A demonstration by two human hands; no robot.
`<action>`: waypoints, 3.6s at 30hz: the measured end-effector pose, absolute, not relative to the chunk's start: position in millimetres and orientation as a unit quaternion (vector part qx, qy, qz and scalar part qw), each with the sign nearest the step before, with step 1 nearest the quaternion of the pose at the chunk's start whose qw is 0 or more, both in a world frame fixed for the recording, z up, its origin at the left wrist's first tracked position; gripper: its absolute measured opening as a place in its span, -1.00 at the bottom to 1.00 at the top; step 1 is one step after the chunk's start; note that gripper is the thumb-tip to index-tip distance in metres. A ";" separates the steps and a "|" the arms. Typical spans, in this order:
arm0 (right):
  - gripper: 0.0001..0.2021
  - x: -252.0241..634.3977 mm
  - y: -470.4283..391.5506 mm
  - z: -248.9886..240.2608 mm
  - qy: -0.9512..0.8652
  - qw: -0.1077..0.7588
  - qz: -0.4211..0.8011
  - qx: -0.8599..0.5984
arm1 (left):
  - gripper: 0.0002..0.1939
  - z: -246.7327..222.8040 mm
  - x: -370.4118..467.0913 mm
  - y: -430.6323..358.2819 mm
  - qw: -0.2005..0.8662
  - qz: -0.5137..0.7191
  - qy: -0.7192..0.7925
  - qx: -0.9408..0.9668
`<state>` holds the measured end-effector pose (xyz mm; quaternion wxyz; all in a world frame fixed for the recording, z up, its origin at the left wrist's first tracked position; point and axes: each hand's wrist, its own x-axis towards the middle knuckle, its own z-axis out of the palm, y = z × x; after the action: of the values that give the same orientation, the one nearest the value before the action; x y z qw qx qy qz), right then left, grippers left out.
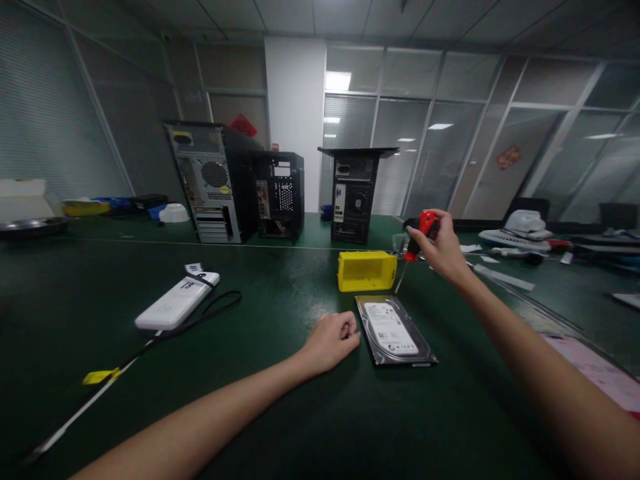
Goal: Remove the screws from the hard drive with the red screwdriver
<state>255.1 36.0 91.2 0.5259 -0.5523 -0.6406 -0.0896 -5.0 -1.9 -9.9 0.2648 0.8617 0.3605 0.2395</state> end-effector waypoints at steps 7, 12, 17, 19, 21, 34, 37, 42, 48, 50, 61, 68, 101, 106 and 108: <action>-0.45 253.9 30.8 95.2 -0.626 0.534 -0.100 -0.559 | -0.86 -10.1 -5.6 -2.1 0.267 0.242 0.358 0.861; -0.47 253.6 31.9 93.6 -0.623 0.532 -0.112 -0.562 | -0.86 -9.6 -5.8 -2.1 0.264 0.238 0.359 0.863; -0.43 254.4 33.9 91.8 -0.631 0.528 -0.096 -0.560 | -0.87 -7.9 -5.8 -2.9 0.265 0.237 0.359 0.863; -0.42 255.0 33.9 91.8 -0.630 0.529 -0.096 -0.560 | -0.87 -8.4 -5.8 -2.7 0.265 0.238 0.357 0.864; -0.43 255.6 34.0 91.9 -0.628 0.528 -0.102 -0.562 | -0.86 -9.2 -5.7 -2.5 0.264 0.238 0.358 0.863; -0.42 256.9 35.4 91.6 -0.635 0.527 -0.108 -0.555 | -0.87 -9.1 -5.2 -2.6 0.262 0.240 0.362 0.862; -0.42 253.9 33.0 92.6 -0.633 0.527 -0.104 -0.557 | -0.88 -9.9 -5.3 -1.9 0.265 0.241 0.360 0.862; -0.41 250.3 30.0 93.8 -0.638 0.520 -0.096 -0.560 | -0.88 -10.7 -5.7 -1.8 0.255 0.242 0.357 0.865; -0.43 251.2 32.0 93.8 -0.640 0.533 -0.090 -0.546 | -0.89 -10.5 -5.4 -2.1 0.252 0.243 0.356 0.866; -0.44 251.7 34.4 93.0 -0.642 0.545 -0.087 -0.532 | -0.88 -10.5 -5.4 -2.4 0.258 0.242 0.357 0.865; -0.37 239.3 32.9 95.6 -0.674 0.541 0.029 -0.503 | -0.88 -11.7 -4.8 -1.0 0.264 0.250 0.353 0.862; -0.71 242.1 39.2 111.2 -0.632 0.587 0.125 -0.489 | -0.88 -8.9 -6.0 -4.1 0.272 0.245 0.358 0.859; -0.66 243.3 47.5 115.9 -0.637 0.595 0.179 -0.456 | -0.88 -9.0 -6.3 -1.6 0.263 0.238 0.358 0.864; -0.71 236.1 49.8 113.7 -0.647 0.592 0.164 -0.452 | -0.89 -10.4 -6.2 -2.3 0.263 0.240 0.361 0.862; -0.75 238.2 53.5 112.2 -0.630 0.602 0.187 -0.454 | -0.88 -11.3 -6.1 -2.0 0.262 0.242 0.358 0.863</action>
<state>238.2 53.5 112.2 0.6016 -0.4544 -0.6297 0.1873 -6.1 -2.0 -11.3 0.2624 0.8627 0.3581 0.2420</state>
